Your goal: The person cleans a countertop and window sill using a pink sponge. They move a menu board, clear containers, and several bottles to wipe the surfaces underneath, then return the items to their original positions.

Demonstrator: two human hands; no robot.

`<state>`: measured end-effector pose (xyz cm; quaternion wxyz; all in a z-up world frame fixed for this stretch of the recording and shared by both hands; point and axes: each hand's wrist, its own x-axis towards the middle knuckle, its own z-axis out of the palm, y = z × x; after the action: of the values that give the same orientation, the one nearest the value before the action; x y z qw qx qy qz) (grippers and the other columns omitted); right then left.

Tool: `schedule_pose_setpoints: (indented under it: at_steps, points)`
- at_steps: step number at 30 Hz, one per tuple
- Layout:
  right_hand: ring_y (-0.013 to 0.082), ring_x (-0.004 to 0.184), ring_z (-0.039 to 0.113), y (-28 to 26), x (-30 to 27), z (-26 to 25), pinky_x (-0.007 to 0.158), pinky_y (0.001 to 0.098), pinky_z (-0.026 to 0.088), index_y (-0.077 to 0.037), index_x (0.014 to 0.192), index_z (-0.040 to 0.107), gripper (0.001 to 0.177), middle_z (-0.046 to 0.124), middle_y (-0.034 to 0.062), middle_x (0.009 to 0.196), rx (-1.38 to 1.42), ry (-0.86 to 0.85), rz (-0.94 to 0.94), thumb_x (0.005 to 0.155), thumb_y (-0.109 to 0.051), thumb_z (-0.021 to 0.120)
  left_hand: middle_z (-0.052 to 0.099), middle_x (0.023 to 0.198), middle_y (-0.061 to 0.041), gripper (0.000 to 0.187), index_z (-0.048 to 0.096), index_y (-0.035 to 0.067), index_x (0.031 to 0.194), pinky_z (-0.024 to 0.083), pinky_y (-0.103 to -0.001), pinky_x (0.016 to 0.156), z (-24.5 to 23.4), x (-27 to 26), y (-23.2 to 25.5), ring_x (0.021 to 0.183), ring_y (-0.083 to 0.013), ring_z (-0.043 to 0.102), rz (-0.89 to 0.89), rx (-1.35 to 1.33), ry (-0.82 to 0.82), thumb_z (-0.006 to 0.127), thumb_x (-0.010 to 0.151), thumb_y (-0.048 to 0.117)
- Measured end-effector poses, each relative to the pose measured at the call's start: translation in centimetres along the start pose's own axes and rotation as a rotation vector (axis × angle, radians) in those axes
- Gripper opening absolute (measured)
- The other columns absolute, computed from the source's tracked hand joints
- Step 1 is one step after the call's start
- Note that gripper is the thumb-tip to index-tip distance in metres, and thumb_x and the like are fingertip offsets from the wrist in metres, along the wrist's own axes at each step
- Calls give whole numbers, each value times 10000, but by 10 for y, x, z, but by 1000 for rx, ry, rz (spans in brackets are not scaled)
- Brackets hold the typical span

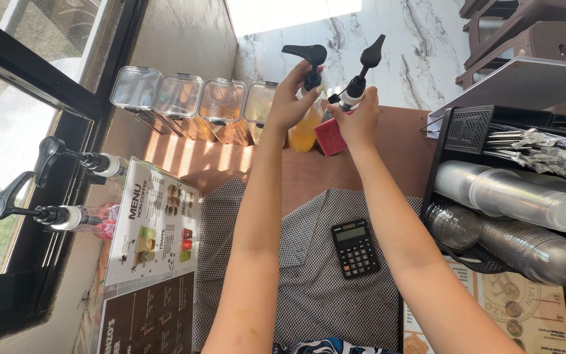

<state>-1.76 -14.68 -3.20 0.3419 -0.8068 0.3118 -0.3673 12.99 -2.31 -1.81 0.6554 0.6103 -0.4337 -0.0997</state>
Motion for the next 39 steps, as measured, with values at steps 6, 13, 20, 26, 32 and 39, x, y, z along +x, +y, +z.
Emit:
schedule_pose_setpoints:
  at_steps: [6, 13, 20, 26, 32, 39]
  points:
    - [299, 965, 581, -36, -19, -28, 774, 399, 552, 24, 1197, 515, 664, 518, 181, 1066, 14, 151, -212, 723, -163, 941, 629, 1331, -126, 631, 478, 13, 1426, 497, -339, 1024, 25, -18, -18, 1257, -236, 610, 20, 88, 155, 782, 883, 120]
    - [229, 729, 741, -176, 11, -45, 745, 349, 580, -130, 1473, 553, 596, 726, 133, 744, -87, -384, -92, 958, -421, 630, 651, 1096, -142, 370, 525, -22, 1348, 531, -378, 893, 64, -7, -49, 1045, -246, 642, -145, -476, 226, 581, 1117, 261]
    - [306, 843, 721, -210, 40, -28, 764, 456, 566, -93, 1112, 732, 500, 736, 138, 859, -484, -542, -166, 924, -545, 633, 537, 1396, -72, 430, 399, 117, 1465, 467, -330, 1062, 68, -12, -79, 1296, -163, 535, -141, -472, 92, 423, 1094, 333]
    - [306, 843, 710, -179, 47, -82, 776, 445, 568, -178, 1008, 810, 297, 742, 96, 925, -456, -587, -264, 899, -426, 690, 582, 1356, -178, 483, 469, -8, 1431, 550, -356, 936, 52, -12, -49, 1200, -291, 602, 115, 168, 307, 593, 1035, 238]
    - [273, 945, 703, -143, 82, -137, 879, 391, 579, -239, 1396, 697, 498, 691, 103, 1141, -239, -544, -470, 903, -171, 674, 598, 1248, -178, 472, 478, -1, 1399, 561, -344, 845, 51, -10, -26, 1038, -274, 627, 60, 116, 308, 621, 1027, 252]
    - [324, 1091, 647, -114, 114, -146, 876, 485, 527, -211, 1418, 622, 757, 561, 57, 1462, -662, -583, -486, 728, -425, 845, 622, 1235, -167, 537, 506, 25, 1419, 563, -354, 894, 52, -10, -13, 1065, -270, 672, -31, 108, 336, 676, 984, 290]
